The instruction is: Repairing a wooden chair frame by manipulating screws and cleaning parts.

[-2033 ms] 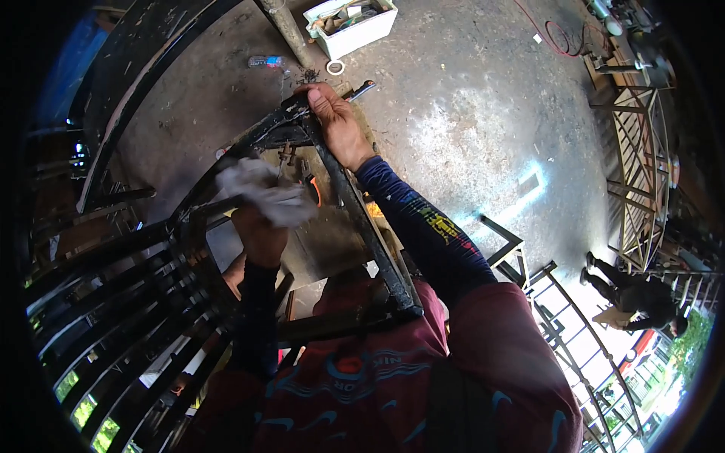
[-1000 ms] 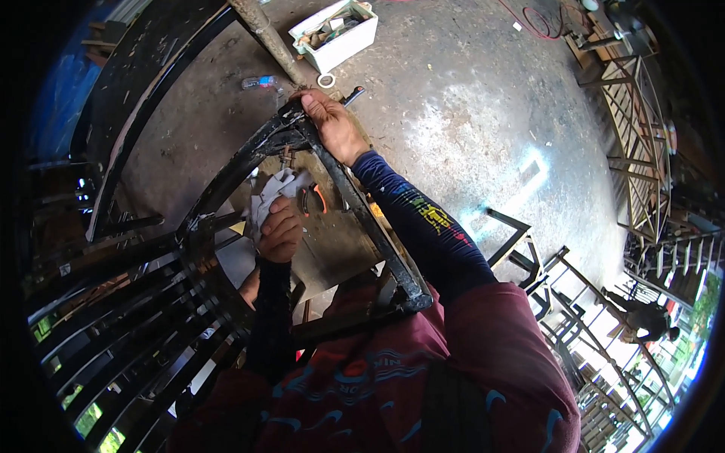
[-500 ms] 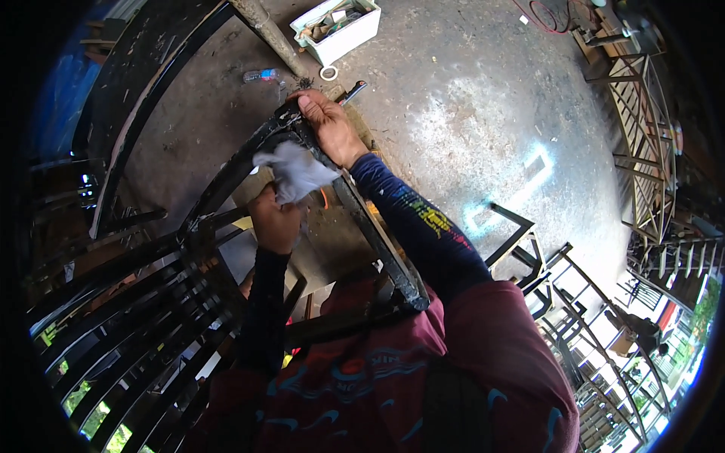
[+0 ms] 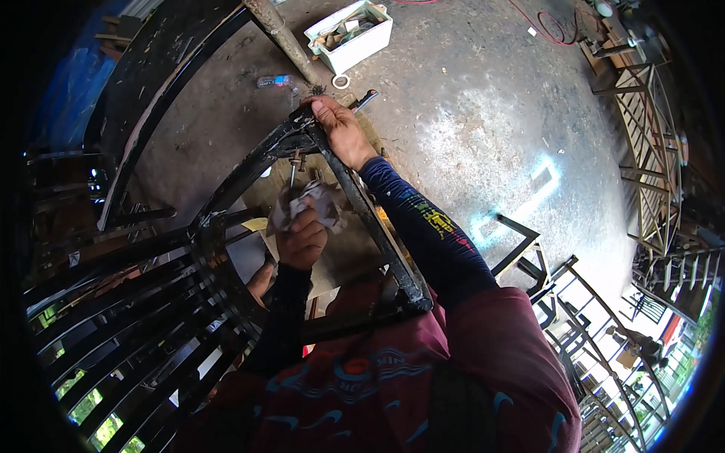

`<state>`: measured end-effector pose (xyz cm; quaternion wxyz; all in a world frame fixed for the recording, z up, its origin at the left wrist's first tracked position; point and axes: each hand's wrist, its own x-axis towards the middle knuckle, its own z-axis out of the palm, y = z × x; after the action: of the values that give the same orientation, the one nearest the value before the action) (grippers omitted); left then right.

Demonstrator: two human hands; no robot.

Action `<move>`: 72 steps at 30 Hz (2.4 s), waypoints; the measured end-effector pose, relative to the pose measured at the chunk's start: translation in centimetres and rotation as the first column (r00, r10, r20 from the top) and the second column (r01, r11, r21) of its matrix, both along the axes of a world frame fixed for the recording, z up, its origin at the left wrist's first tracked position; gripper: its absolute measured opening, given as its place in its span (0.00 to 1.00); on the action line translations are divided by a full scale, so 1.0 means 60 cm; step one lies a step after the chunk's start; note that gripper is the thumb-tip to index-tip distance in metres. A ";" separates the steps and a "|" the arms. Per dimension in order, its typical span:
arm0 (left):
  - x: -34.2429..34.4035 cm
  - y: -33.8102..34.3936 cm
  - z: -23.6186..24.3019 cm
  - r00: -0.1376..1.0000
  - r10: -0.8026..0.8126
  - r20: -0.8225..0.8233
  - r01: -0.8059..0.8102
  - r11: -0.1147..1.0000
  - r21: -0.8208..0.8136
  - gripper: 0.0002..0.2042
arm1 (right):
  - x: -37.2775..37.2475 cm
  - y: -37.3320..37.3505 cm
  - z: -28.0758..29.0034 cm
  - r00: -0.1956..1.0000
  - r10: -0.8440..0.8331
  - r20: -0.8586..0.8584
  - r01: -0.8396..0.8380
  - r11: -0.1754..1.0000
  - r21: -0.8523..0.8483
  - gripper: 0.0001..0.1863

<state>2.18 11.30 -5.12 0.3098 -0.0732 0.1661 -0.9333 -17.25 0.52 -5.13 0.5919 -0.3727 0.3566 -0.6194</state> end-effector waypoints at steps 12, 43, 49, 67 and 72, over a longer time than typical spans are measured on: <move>0.056 -0.033 -0.026 0.982 -0.040 0.186 0.048 0.998 -0.036 0.18 | -0.003 0.003 0.007 0.995 -0.016 -0.102 0.018 1.000 0.017 0.21; 0.008 -0.024 0.067 -0.012 0.665 0.746 -0.012 0.746 -0.665 0.15 | 0.003 0.002 0.004 0.985 -0.049 -0.166 0.048 0.999 -0.008 0.20; 0.047 -0.028 0.040 0.877 0.179 0.445 -0.199 0.980 -0.001 0.28 | 0.000 -0.003 -0.011 0.984 -0.055 -0.169 0.052 0.998 -0.024 0.21; 0.066 -0.056 -0.033 0.976 -0.201 0.082 0.213 0.961 -0.178 0.21 | -0.002 0.010 0.002 0.998 -0.045 -0.034 0.045 0.999 0.022 0.20; 0.068 -0.063 -0.038 0.965 -0.210 0.158 0.242 0.943 -0.227 0.22 | 0.005 0.006 0.009 0.999 -0.006 0.052 0.004 0.999 0.042 0.20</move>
<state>6.27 7.51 -7.42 0.1994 -0.0295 0.0365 -0.9788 -16.93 0.90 -4.59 0.6070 -0.3429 0.3548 -0.6229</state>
